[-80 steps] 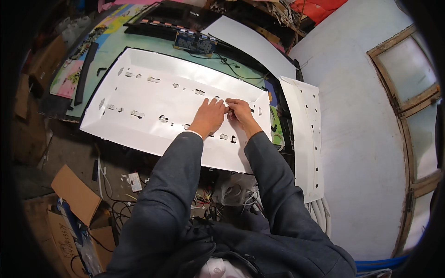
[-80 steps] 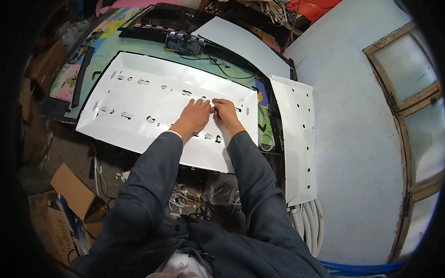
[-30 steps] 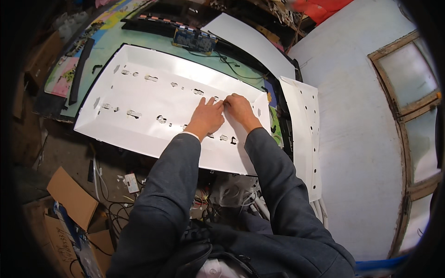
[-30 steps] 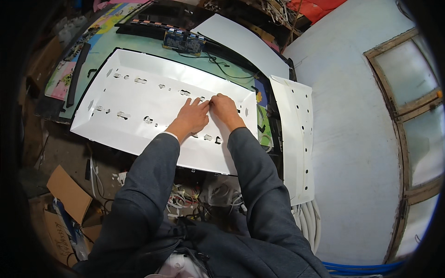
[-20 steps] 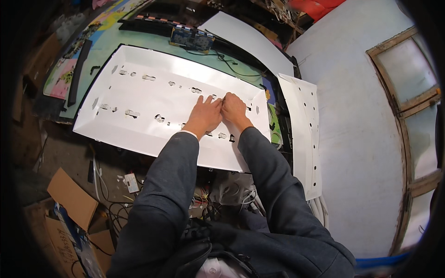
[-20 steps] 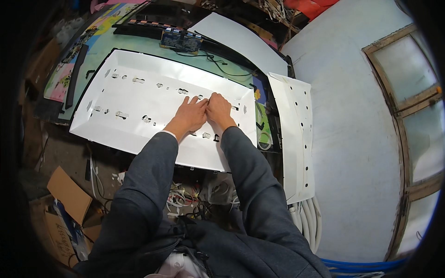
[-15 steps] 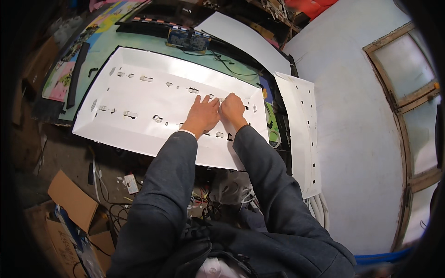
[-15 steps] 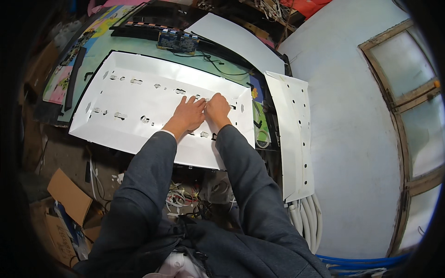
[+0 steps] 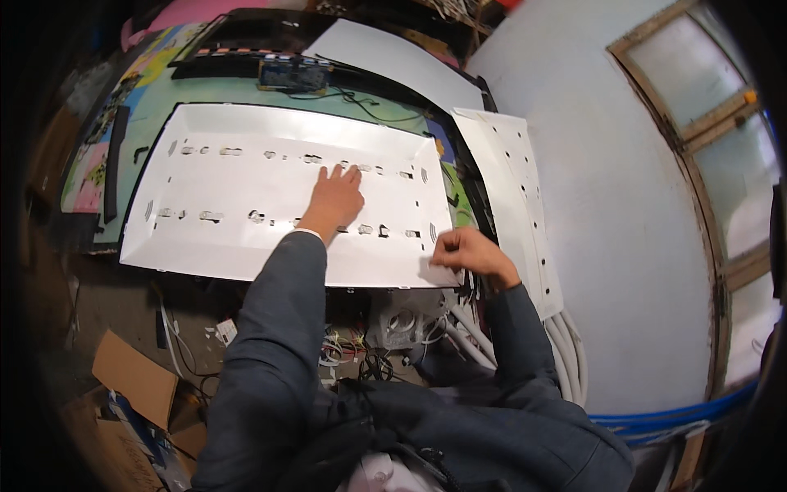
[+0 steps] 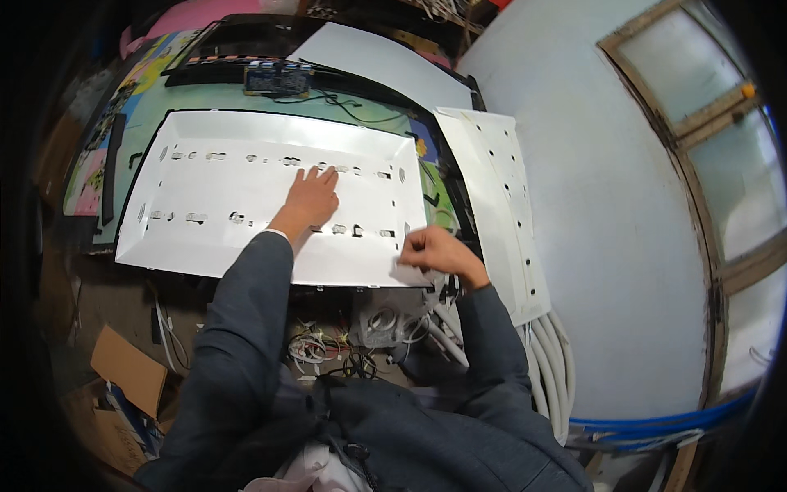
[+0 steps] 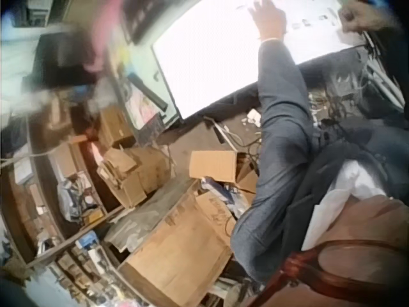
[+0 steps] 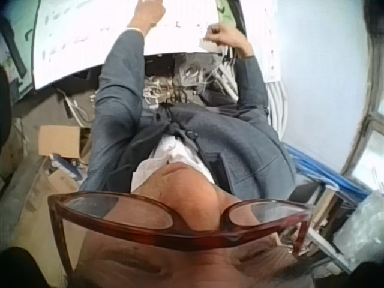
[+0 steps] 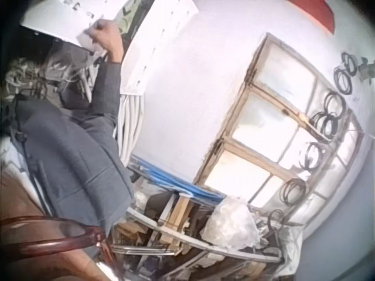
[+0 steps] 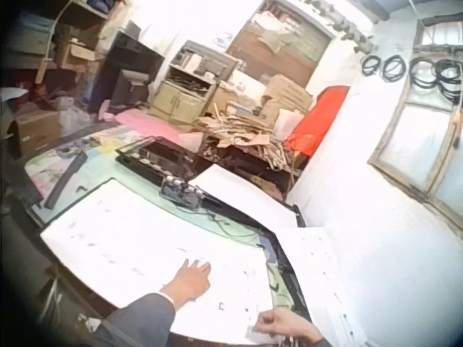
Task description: The person sits on the floor and aligns a white perforated panel over a black electronic chassis. They press and smooth the panel into place, then lift and reposition it multiple times to adjust alignment before setting it down again.
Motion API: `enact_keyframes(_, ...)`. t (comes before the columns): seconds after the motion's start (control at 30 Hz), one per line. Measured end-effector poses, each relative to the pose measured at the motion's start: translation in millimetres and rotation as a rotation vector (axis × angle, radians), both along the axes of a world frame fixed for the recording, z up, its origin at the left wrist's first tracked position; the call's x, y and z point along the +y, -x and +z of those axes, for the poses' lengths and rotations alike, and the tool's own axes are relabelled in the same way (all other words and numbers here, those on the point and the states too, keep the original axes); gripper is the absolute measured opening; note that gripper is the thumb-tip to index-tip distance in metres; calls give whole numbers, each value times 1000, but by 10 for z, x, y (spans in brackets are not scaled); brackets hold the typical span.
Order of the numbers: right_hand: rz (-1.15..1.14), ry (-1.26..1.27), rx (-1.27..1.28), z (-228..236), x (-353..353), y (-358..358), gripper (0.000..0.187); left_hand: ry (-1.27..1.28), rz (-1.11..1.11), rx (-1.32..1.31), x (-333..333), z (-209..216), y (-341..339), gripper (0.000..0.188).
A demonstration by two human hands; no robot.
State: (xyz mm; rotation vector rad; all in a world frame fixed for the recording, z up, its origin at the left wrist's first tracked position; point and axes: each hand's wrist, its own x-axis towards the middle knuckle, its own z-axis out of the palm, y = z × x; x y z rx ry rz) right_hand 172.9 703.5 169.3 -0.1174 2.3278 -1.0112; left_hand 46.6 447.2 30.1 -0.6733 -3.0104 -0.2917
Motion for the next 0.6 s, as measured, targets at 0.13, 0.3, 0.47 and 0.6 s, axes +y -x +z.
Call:
enact_keyframes(0.13,178,-84,150,-326,400,-802,12,25,-50,57,43,-55,27,54)
enact_keyframes(0.3,-322,-7,324,-449,512,-1038,20,210,-211,93,254,171,-165,50)
enact_keyframes(0.47,-692,172,478,-1095,564,-682,28,-2,-494,-11,909,110,-596,59)
enact_keyframes(0.6,-788,632,486,-1428,495,-553,21,-129,-561,-17,1168,112,-1065,65)
